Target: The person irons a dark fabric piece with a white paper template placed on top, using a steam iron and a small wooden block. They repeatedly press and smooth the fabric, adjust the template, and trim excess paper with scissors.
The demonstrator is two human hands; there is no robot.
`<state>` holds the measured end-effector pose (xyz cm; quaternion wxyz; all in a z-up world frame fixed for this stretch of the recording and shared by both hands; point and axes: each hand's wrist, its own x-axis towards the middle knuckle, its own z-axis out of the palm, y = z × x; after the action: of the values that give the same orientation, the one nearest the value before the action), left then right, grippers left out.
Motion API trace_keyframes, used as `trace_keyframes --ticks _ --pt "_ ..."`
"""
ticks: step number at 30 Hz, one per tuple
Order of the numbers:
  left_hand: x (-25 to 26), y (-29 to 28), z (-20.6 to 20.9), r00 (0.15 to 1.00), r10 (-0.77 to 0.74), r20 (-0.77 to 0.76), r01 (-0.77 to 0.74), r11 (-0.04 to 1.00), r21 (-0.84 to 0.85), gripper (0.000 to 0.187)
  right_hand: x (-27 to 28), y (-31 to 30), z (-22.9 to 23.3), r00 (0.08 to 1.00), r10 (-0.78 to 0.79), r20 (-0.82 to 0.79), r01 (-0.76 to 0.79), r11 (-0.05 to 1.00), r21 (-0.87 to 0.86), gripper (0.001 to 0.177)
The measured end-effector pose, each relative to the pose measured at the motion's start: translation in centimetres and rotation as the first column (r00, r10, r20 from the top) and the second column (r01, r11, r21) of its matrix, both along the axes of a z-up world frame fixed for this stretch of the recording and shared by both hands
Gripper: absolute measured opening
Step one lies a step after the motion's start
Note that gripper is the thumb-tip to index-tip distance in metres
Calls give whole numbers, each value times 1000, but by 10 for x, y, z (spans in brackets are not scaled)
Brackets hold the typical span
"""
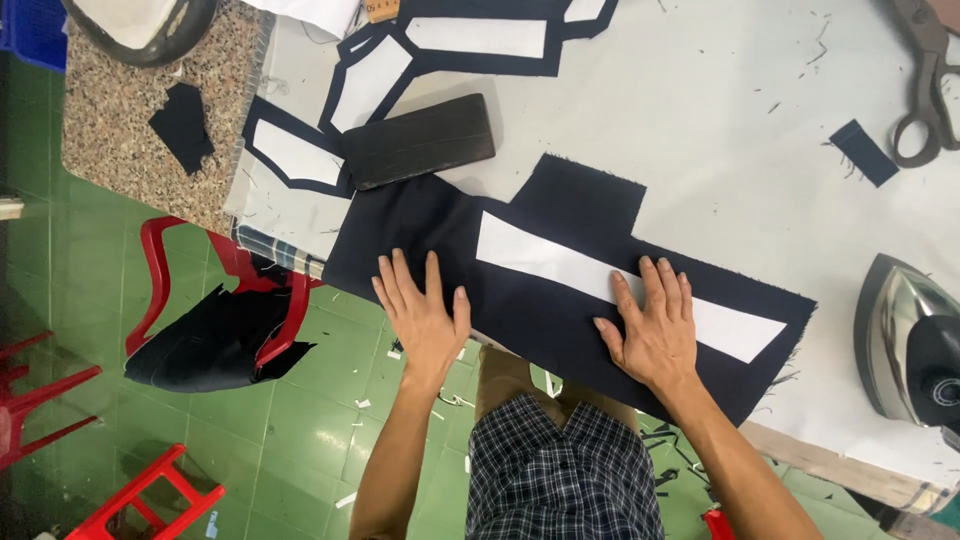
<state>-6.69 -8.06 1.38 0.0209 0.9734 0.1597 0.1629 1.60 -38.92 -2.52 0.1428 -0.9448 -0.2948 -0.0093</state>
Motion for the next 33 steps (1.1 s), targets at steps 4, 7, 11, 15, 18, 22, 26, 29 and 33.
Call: trace_keyframes --ticks 4,7,11,15,18,22,26,29,33 --pt "-8 -35 -16 979 -200 33 202 976 -84 49 0 1 2 1000 6 14 -5 1000 -18 67" --pt "1 -63 -17 949 -314 34 315 932 -178 48 1 1 3 1000 7 -3 -7 1000 -21 66" --pt "19 -63 -10 975 -217 37 220 962 -159 44 0 0 2 1000 4 -2 -4 1000 -26 67" --pt "23 -54 -8 994 -104 -14 102 988 -119 44 -1 0 2 1000 5 1 -5 1000 -29 68" --pt "21 -47 -14 999 -35 -30 32 995 -95 46 -1 0 2 1000 4 9 -4 999 -38 67" --pt "7 -1 -26 991 135 6 -135 989 -60 74 -4 0 0 1000 -8 11 8 1000 -23 68" --pt "-7 34 3 983 183 -14 -183 983 33 68 -3 1 -1 996 -6 91 6 1000 -2 65" --pt "-15 7 -7 998 -48 46 51 997 -61 54 -8 -4 -9 981 -5 194 2 1000 12 59" --pt "-6 -21 -12 958 -204 202 226 970 -93 43 -11 1 -5 940 45 338 -61 998 36 50"
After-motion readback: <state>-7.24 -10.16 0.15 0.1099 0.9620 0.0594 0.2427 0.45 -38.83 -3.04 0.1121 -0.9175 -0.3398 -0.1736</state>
